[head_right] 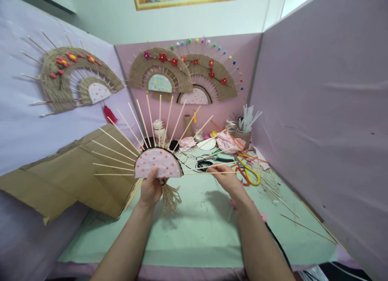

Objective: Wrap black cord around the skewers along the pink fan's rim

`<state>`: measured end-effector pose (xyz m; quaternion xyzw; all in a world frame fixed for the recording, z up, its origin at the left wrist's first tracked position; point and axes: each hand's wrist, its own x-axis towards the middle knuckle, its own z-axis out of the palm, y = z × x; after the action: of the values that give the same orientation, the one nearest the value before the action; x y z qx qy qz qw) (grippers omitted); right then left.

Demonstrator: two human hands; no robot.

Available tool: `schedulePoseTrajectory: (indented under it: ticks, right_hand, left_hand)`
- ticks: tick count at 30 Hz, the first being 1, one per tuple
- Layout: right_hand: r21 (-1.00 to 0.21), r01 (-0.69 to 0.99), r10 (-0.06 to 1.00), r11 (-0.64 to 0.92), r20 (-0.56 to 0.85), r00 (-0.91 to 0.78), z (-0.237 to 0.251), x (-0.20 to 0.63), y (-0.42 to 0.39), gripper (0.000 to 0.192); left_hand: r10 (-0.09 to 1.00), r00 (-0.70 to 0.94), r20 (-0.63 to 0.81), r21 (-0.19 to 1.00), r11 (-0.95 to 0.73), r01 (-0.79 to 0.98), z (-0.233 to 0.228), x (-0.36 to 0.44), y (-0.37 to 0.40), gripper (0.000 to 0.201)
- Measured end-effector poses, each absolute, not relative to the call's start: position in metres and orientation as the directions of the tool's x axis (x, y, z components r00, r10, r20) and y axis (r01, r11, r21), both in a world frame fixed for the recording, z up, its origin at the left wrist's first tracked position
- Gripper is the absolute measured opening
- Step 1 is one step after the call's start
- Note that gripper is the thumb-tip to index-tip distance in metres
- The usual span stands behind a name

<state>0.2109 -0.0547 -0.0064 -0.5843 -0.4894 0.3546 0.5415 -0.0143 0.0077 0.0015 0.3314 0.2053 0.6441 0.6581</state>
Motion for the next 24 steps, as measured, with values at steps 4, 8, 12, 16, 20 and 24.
schedulePoseTrajectory:
  ticks: [4,8,12,16,20,24]
  right_hand:
    - [-0.966,-0.093,0.881,0.24,0.177,0.438,-0.009,0.22,-0.051,0.03]
    - [-0.867,-0.265,0.818,0.423,0.24,0.523,-0.003,0.227,-0.052,0.024]
    - [-0.836,-0.288,0.803,0.468,0.266,0.533,0.003,0.23,-0.055,0.023]
    - [-0.822,-0.281,0.79,0.495,0.292,0.539,0.007,0.229,-0.058,0.02]
    - [-0.795,-0.266,0.747,0.545,0.317,0.585,0.008,0.227,-0.059,0.02]
    - [-0.777,-0.208,0.678,0.594,0.345,0.649,0.008,0.226,-0.059,0.019]
  left_hand:
    - [0.983,0.049,0.177,0.712,-0.094,-0.696,0.001,-0.013,0.008,0.027]
    - [0.983,0.014,0.185,0.728,-0.128,-0.673,0.0,-0.012,0.009,0.028]
    - [0.985,-0.047,0.168,0.742,-0.158,-0.651,-0.001,-0.012,0.011,0.031]
    - [0.98,-0.126,0.156,0.751,-0.2,-0.629,-0.003,-0.013,0.014,0.034]
    - [0.979,-0.134,0.152,0.751,-0.203,-0.629,-0.003,-0.013,0.014,0.033]
    - [0.975,-0.16,0.152,0.738,-0.219,-0.638,-0.002,-0.012,0.014,0.033]
